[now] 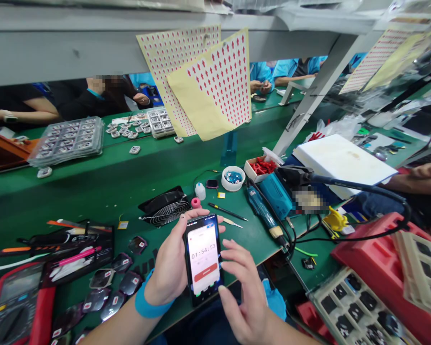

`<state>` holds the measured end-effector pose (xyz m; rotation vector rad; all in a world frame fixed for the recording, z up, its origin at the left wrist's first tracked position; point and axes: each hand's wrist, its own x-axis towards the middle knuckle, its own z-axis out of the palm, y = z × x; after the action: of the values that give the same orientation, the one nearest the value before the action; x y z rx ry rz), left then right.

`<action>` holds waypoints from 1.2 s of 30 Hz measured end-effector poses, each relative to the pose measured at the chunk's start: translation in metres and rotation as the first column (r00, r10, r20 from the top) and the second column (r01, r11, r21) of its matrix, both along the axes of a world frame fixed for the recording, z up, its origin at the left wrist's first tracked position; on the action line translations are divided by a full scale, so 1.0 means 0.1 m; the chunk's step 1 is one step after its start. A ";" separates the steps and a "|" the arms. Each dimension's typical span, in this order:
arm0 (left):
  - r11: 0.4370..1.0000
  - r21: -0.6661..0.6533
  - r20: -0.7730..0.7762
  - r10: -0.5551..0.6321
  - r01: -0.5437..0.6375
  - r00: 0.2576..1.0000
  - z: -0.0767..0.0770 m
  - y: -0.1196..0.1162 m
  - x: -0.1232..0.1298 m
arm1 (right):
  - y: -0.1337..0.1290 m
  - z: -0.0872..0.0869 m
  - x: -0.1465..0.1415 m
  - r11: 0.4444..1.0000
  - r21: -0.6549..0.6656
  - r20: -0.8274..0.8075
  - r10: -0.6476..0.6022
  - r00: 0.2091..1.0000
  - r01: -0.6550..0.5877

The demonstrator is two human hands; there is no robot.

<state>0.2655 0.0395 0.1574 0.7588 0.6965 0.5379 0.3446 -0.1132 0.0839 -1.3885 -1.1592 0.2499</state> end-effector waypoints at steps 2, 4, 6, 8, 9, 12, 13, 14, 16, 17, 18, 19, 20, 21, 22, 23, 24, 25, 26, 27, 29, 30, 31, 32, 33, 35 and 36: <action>1.000 -0.008 0.012 -0.011 0.011 1.000 -0.01 0.00 0.00 | 0.03 -0.03 0.03 0.999 -0.035 -0.105 -0.020 0.994 0.017; 1.000 -0.009 0.009 -0.016 0.016 1.000 -0.02 0.00 -0.01 | 0.07 -0.08 0.06 0.996 -0.092 -0.250 -0.019 0.968 -0.005; 1.000 -0.008 0.007 -0.023 0.023 1.000 -0.03 0.00 -0.01 | 0.10 -0.12 0.08 0.987 -0.136 -0.431 0.014 0.902 -0.080; 0.999 -0.007 0.013 -0.037 0.037 0.999 -0.03 0.01 -0.02 | 0.12 -0.14 0.07 0.969 -0.133 -0.616 0.085 0.783 -0.210; 0.999 -0.008 0.017 -0.045 0.046 0.999 -0.02 0.01 -0.02 | 0.12 -0.13 0.07 0.954 -0.108 -0.689 0.131 0.713 -0.280; 0.997 -0.013 0.034 -0.072 0.073 0.997 -0.01 0.01 -0.03 | 0.13 -0.08 0.05 0.898 -0.027 -0.789 0.251 0.561 -0.440; 0.997 -0.016 0.039 -0.077 0.078 0.996 0.00 0.01 -0.03 | 0.13 -0.06 0.05 0.883 -0.019 -0.791 0.274 0.547 -0.470; 0.996 -0.020 0.043 -0.081 0.082 0.996 0.00 0.01 -0.04 | 0.12 -0.04 0.06 0.872 -0.023 -0.786 0.287 0.548 -0.489; 0.996 -0.028 0.046 -0.081 0.083 0.996 0.00 0.02 -0.05 | 0.11 -0.02 0.07 0.857 -0.052 -0.759 0.299 0.578 -0.513; 0.996 -0.029 0.049 -0.081 0.082 0.996 0.01 0.02 -0.05 | 0.11 -0.01 0.08 0.851 -0.074 -0.746 0.299 0.595 -0.520; 0.996 -0.029 0.051 -0.081 0.082 0.995 0.01 0.03 -0.05 | 0.10 0.00 0.09 0.844 -0.098 -0.739 0.294 0.607 -0.528; 0.996 -0.029 0.055 -0.081 0.083 0.995 0.01 0.03 -0.06 | 0.10 0.01 0.09 0.835 -0.113 -0.742 0.290 0.605 -0.539; 0.996 -0.029 0.059 -0.083 0.085 0.995 0.01 0.03 -0.06 | 0.10 0.02 0.09 0.825 -0.120 -0.752 0.287 0.593 -0.552; 0.996 -0.028 0.066 -0.086 0.088 0.994 0.01 0.03 -0.06 | 0.10 0.04 0.09 0.817 -0.123 -0.766 0.283 0.577 -0.564; 0.995 -0.027 0.073 -0.089 0.091 0.993 0.01 0.03 -0.06 | 0.10 0.06 0.09 0.811 -0.121 -0.778 0.281 0.562 -0.573; 0.995 -0.026 0.077 -0.093 0.095 0.993 0.00 0.04 -0.06 | 0.10 0.08 0.09 0.806 -0.120 -0.786 0.279 0.551 -0.579; 0.995 -0.024 0.080 -0.096 0.098 0.992 0.00 0.04 -0.07 | 0.11 0.10 0.09 0.803 -0.121 -0.789 0.279 0.547 -0.583; 0.995 -0.023 0.084 -0.098 0.100 0.992 -0.01 0.04 -0.07 | 0.11 0.12 0.09 0.802 -0.127 -0.787 0.277 0.551 -0.584; 0.995 -0.020 0.087 -0.099 0.101 0.991 -0.01 0.04 -0.07 | 0.11 0.13 0.09 0.799 -0.137 -0.784 0.274 0.557 -0.586; 0.995 -0.019 0.090 -0.100 0.102 0.991 -0.02 0.04 -0.06 | 0.11 0.14 0.10 0.795 -0.143 -0.781 0.275 0.561 -0.590; 0.994 -0.019 0.094 -0.101 0.104 0.990 -0.02 0.04 -0.06 | 0.11 0.13 0.11 0.785 -0.157 -0.774 0.279 0.568 -0.599; 0.994 -0.019 0.093 -0.103 0.106 0.990 -0.03 0.04 -0.06 | 0.10 0.12 0.11 0.782 -0.162 -0.772 0.279 0.571 -0.602; 0.994 -0.019 0.090 -0.105 0.107 0.990 -0.03 0.04 -0.06 | 0.10 0.11 0.12 0.779 -0.167 -0.770 0.279 0.573 -0.604; 0.994 -0.019 0.085 -0.107 0.109 0.991 -0.02 0.05 -0.06 | 0.09 0.10 0.12 0.777 -0.169 -0.770 0.279 0.574 -0.606; 0.994 -0.019 0.082 -0.108 0.110 0.991 -0.02 0.05 -0.06 | 0.09 0.09 0.12 0.776 -0.171 -0.770 0.280 0.574 -0.607; 0.993 -0.016 0.082 -0.111 0.113 0.990 -0.01 0.05 -0.06 | 0.08 0.09 0.11 0.776 -0.168 -0.767 0.285 0.575 -0.608; 0.993 -0.018 0.081 -0.114 0.116 0.990 0.00 0.04 -0.06 | 0.08 0.09 0.11 0.777 -0.165 -0.765 0.289 0.576 -0.608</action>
<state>0.2597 0.0438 0.1570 0.7480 0.5800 0.4520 0.3558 -0.1052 0.0934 -1.1194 -0.7873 1.3806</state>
